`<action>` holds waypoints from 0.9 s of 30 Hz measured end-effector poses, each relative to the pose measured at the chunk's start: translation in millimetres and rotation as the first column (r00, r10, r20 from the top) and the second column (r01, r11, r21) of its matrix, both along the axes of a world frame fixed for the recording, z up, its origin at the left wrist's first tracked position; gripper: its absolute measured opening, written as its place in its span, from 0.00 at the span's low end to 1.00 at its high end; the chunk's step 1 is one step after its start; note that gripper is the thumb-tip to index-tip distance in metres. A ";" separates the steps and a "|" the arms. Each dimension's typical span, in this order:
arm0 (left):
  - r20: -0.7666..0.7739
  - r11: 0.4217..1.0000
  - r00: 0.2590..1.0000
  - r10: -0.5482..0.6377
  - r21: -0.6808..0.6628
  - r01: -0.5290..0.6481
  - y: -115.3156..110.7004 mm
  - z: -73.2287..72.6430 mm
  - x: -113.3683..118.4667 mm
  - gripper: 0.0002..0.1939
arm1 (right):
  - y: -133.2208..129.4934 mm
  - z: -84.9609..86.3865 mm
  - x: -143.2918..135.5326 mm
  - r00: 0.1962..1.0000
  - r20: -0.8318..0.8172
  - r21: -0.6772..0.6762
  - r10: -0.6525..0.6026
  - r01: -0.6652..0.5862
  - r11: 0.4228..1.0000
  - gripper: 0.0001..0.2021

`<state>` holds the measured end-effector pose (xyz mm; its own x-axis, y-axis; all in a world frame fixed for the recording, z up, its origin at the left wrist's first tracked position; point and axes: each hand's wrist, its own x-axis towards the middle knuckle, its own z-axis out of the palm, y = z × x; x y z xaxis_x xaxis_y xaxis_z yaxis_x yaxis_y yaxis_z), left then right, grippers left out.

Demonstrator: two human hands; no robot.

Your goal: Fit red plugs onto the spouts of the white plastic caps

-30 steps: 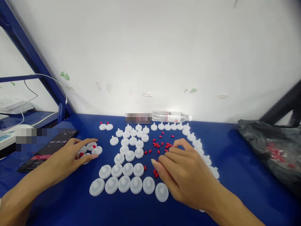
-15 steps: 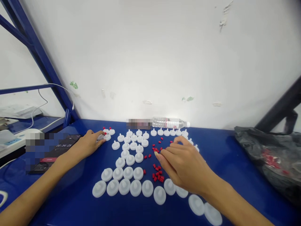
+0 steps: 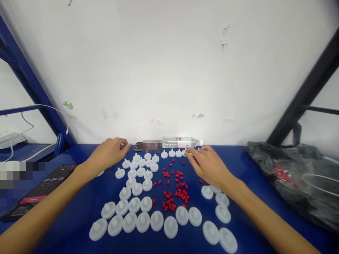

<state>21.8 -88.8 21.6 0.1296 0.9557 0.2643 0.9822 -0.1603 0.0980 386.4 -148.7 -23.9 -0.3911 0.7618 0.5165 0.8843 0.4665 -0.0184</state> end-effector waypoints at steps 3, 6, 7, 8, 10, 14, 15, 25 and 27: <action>0.025 0.994 1.000 -0.004 0.109 0.001 7.4 -1.5 9.2 0.23 | 5.3 -4.3 9.7 1.000 -0.009 -0.057 -0.024 0.023 0.998 0.15; 0.034 0.988 0.999 -0.042 0.150 0.037 6.6 -6.4 1.7 0.22 | 12.0 -8.6 18.1 1.000 -0.007 -0.102 -0.016 0.015 0.995 0.15; 0.036 0.988 0.997 -0.065 0.142 0.060 6.2 -7.5 -3.4 0.22 | 14.1 -10.1 19.7 1.000 -0.004 -0.116 -0.010 0.009 0.993 0.14; 0.039 0.989 0.995 -0.094 0.121 0.089 6.1 -8.2 -9.2 0.23 | 15.8 -11.5 20.6 1.000 0.001 -0.130 -0.002 0.002 0.991 0.13; 0.049 0.986 0.986 -0.160 0.058 0.157 6.8 -8.1 -20.7 0.24 | 18.5 -13.8 20.0 1.000 0.012 -0.157 0.013 -0.011 0.988 0.11; 0.143 0.958 0.964 -0.225 -0.149 0.245 5.3 -2.8 -36.8 0.22 | 21.0 -17.0 13.9 0.999 0.032 -0.192 0.043 -0.036 0.981 0.11; 0.192 0.939 0.959 -0.208 -0.236 0.251 3.4 -0.8 -39.2 0.19 | 21.4 -17.7 12.4 0.998 0.037 -0.198 0.052 -0.044 0.979 0.12; 0.336 0.774 0.930 -0.146 -0.547 0.320 -3.8 -6.6 -49.9 0.12 | 28.2 -21.2 7.9 0.989 0.064 -0.279 0.130 -0.107 0.954 0.08; 0.339 0.774 0.928 -0.154 -0.542 0.327 -3.2 -9.0 -48.1 0.12 | 28.7 -20.3 7.3 0.990 0.061 -0.283 0.130 -0.108 0.953 0.08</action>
